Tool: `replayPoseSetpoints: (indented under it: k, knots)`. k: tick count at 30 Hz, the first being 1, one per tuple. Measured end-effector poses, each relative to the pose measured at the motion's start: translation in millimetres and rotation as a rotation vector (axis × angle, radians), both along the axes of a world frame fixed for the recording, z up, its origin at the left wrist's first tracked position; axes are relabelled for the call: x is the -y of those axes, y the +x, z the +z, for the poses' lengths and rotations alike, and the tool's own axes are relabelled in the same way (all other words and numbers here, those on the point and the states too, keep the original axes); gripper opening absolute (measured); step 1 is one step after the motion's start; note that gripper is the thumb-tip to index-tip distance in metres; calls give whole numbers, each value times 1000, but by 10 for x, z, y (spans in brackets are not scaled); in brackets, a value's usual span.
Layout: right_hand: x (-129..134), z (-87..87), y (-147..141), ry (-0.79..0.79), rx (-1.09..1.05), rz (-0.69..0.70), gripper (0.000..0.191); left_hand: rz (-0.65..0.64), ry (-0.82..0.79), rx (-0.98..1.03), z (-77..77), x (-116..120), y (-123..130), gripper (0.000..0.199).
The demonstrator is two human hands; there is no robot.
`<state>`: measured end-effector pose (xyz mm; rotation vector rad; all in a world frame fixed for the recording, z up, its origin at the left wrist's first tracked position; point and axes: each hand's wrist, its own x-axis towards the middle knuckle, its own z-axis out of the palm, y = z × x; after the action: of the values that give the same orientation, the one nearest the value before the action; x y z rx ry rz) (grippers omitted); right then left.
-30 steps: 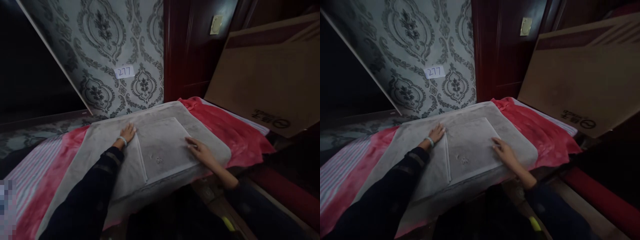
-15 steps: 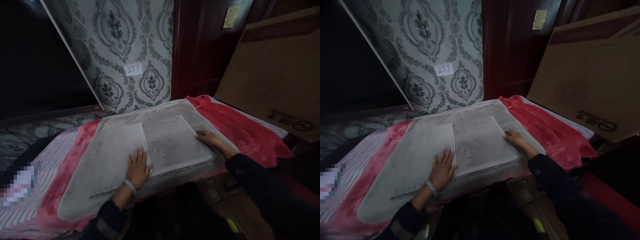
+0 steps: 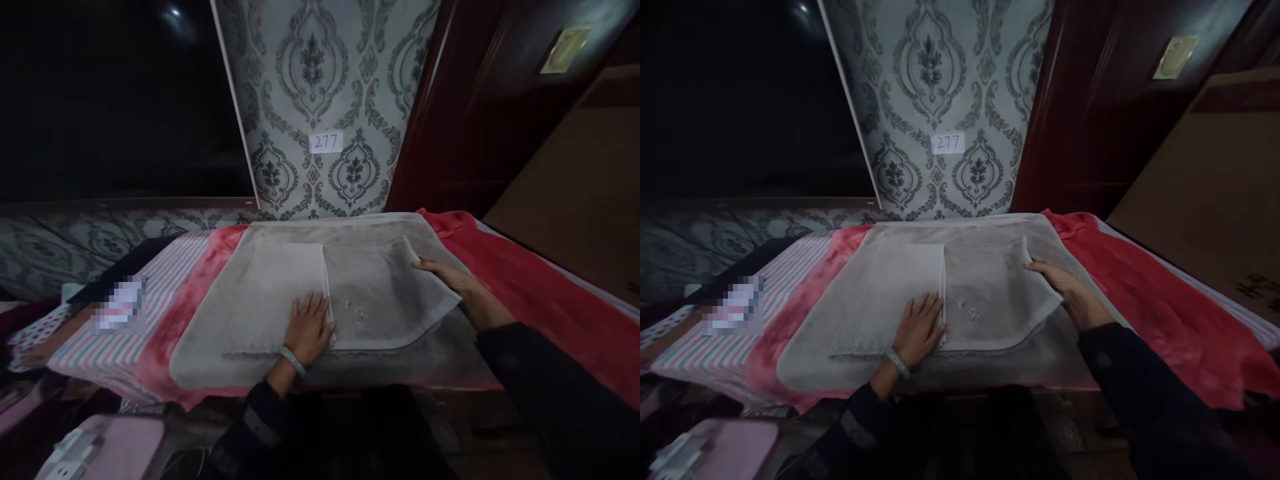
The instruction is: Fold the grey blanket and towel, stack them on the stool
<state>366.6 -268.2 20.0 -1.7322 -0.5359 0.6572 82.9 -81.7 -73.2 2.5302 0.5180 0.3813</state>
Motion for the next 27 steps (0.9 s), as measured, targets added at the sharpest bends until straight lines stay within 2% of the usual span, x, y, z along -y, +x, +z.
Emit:
replayPoseSetpoints:
  k: [3, 5, 8, 11, 13, 16, 18, 21, 24, 27]
  knots:
    - [-569, 374, -345, 99, -109, 159, 47, 35, -391, 231, -6, -154, -45, 60]
    - [-983, 490, -684, 132, -124, 261, 54, 116, -761, 436, 41, -293, -111, 59]
    - [-1496, 399, -1270, 165, -112, 428, 67, 249, -1249, 622, 166, -492, -250, 54]
    - [-1741, 117, -1729, 43, -145, 568, 80, 258, -1463, 611, 261, -617, -371, 49]
    - [-1753, -67, -1832, 1, -190, 605, 79, 210, -1503, 585, 271, -657, -420, 48]
    - [-1623, -241, -1607, 67, -210, 534, 54, 161, -1475, 567, 244, -713, -460, 45]
    - [-1478, -304, -1280, 107, -188, 401, 37, 162, -1423, 547, 246, -779, -464, 44]
    - [-1245, -415, -775, 146, -152, 124, 26, 199, -1356, 454, 313, -915, -415, 41]
    - [-1059, -614, -482, 146, -148, -43, 21, 282, -1169, 364, 399, -1045, -286, 42]
    - [-959, -860, -409, 149, -140, -79, 22, 366, -922, 342, 432, -1141, -117, 43]
